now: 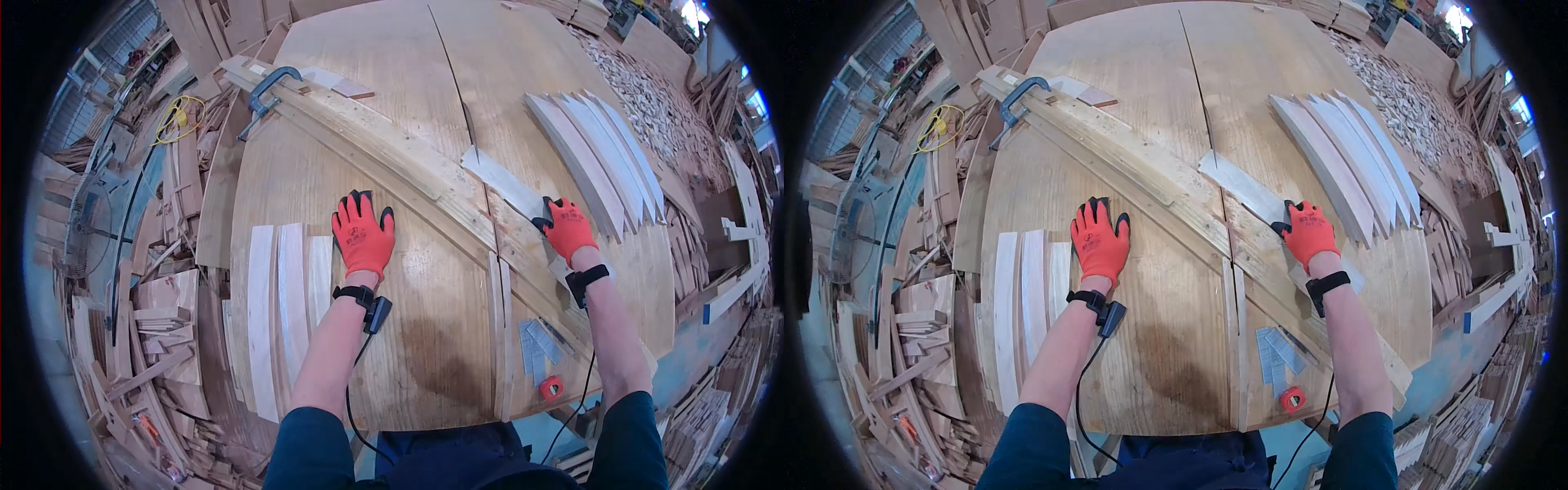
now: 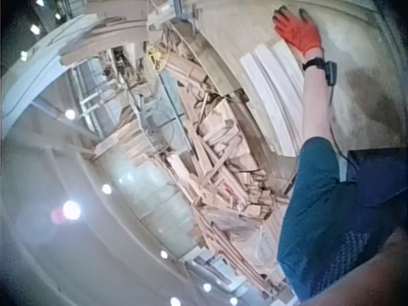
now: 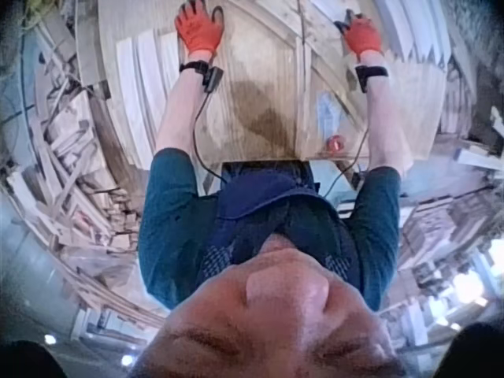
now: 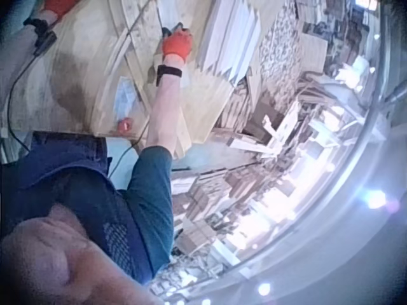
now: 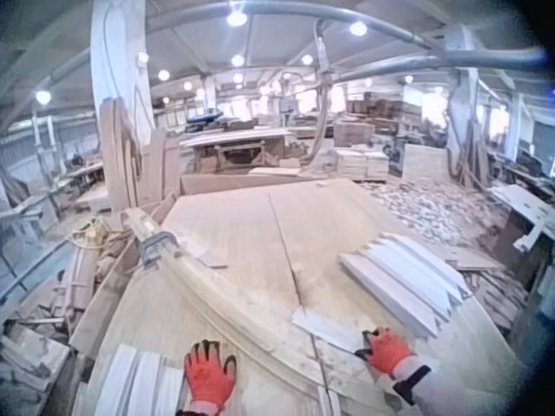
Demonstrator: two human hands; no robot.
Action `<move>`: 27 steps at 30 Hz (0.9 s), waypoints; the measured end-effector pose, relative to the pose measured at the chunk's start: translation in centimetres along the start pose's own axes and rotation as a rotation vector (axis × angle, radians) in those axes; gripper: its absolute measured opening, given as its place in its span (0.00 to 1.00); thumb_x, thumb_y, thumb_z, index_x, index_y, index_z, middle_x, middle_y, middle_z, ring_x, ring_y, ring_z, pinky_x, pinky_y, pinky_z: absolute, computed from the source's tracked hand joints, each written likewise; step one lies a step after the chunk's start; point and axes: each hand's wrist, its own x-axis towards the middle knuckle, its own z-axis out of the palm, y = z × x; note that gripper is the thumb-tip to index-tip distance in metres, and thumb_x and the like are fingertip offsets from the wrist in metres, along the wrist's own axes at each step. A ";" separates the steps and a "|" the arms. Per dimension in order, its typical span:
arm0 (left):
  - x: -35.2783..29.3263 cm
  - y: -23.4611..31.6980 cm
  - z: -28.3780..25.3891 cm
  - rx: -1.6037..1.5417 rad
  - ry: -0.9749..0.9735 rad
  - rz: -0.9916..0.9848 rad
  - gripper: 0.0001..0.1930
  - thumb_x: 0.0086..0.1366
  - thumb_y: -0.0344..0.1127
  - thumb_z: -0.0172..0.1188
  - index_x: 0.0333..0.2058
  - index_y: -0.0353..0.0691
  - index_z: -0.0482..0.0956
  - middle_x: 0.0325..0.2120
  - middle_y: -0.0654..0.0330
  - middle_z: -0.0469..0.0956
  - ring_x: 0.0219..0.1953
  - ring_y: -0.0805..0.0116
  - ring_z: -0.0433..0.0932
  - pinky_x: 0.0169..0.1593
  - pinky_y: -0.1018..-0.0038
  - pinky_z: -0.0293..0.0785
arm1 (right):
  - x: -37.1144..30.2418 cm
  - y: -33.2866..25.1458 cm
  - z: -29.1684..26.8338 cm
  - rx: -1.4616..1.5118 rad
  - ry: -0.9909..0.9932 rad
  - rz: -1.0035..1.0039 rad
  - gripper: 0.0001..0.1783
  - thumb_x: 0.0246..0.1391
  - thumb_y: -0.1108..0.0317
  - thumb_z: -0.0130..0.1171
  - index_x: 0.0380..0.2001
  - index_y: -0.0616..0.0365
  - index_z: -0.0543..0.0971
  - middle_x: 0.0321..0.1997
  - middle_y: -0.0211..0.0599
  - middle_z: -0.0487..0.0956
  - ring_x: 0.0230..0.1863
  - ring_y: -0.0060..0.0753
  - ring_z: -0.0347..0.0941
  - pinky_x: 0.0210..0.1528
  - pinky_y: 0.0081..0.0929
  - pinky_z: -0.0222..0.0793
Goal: The person sands multiple thin wooden planks on a workbench using a handheld power sander. They pick up each plank, sand it, and place it into a growing stack on the right side of the table. The person wears red gloves and uses a clamp to secure a guide piece on the workbench.
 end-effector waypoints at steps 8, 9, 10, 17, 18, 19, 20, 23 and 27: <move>0.1 -0.6 1.1 -0.006 0.016 -0.005 0.31 0.68 0.52 0.55 0.62 0.37 0.69 0.65 0.45 0.66 0.68 0.45 0.60 0.71 0.51 0.50 | -0.1 -0.2 1.0 -0.026 0.061 0.023 0.32 0.56 0.52 0.65 0.62 0.49 0.74 0.60 0.45 0.73 0.60 0.49 0.70 0.58 0.43 0.74; 0.5 -0.6 1.2 0.002 0.046 0.008 0.31 0.67 0.52 0.55 0.62 0.36 0.69 0.64 0.45 0.66 0.68 0.45 0.60 0.71 0.51 0.50 | 0.3 -0.1 1.1 -0.032 0.080 0.033 0.32 0.56 0.52 0.65 0.62 0.48 0.74 0.60 0.46 0.73 0.59 0.49 0.71 0.58 0.42 0.74; 0.8 0.4 1.3 -0.034 0.046 0.028 0.31 0.67 0.51 0.55 0.61 0.35 0.70 0.64 0.44 0.67 0.67 0.43 0.61 0.71 0.50 0.50 | 0.4 1.0 1.3 -0.034 0.102 0.032 0.33 0.54 0.53 0.65 0.62 0.48 0.73 0.59 0.46 0.73 0.58 0.50 0.71 0.57 0.42 0.74; 0.4 0.3 0.5 -0.059 0.026 -0.005 0.31 0.66 0.50 0.56 0.62 0.35 0.69 0.65 0.43 0.65 0.69 0.44 0.59 0.73 0.51 0.48 | -0.6 -0.4 -0.9 -0.021 0.106 0.037 0.32 0.53 0.49 0.67 0.60 0.45 0.74 0.56 0.45 0.75 0.57 0.49 0.72 0.54 0.45 0.75; 0.0 0.0 0.8 -0.028 0.018 -0.016 0.31 0.66 0.51 0.56 0.62 0.36 0.69 0.66 0.44 0.65 0.69 0.45 0.58 0.73 0.51 0.47 | -0.8 -0.3 -0.5 -0.020 0.104 0.037 0.32 0.53 0.49 0.67 0.59 0.46 0.74 0.55 0.45 0.76 0.57 0.49 0.73 0.54 0.45 0.75; -0.1 0.3 0.2 -0.036 -0.004 -0.023 0.32 0.67 0.51 0.55 0.63 0.36 0.69 0.66 0.44 0.64 0.70 0.46 0.58 0.74 0.52 0.46 | -1.2 0.0 -0.6 -0.016 0.104 0.039 0.32 0.53 0.48 0.68 0.59 0.46 0.75 0.55 0.45 0.76 0.57 0.49 0.73 0.54 0.45 0.75; -0.4 0.3 -0.3 -0.041 0.004 -0.019 0.32 0.67 0.51 0.55 0.63 0.36 0.69 0.66 0.44 0.65 0.70 0.46 0.58 0.74 0.51 0.46 | -1.7 0.0 -0.8 -0.010 0.107 0.042 0.32 0.53 0.48 0.68 0.59 0.46 0.75 0.54 0.45 0.76 0.57 0.49 0.73 0.54 0.45 0.75; -2.8 -1.0 -1.4 -0.041 -0.019 -0.029 0.33 0.67 0.51 0.55 0.64 0.35 0.67 0.66 0.42 0.63 0.70 0.44 0.57 0.74 0.51 0.46 | -3.5 -0.8 0.3 0.011 0.090 0.025 0.32 0.53 0.47 0.68 0.58 0.46 0.76 0.54 0.44 0.76 0.57 0.49 0.73 0.55 0.44 0.74; -5.7 0.0 -1.0 -0.045 -0.011 -0.004 0.33 0.65 0.52 0.56 0.63 0.36 0.69 0.66 0.44 0.65 0.70 0.45 0.58 0.73 0.50 0.47 | -7.6 0.3 0.3 0.049 0.096 0.056 0.32 0.53 0.46 0.68 0.57 0.49 0.76 0.55 0.45 0.76 0.57 0.50 0.73 0.56 0.45 0.73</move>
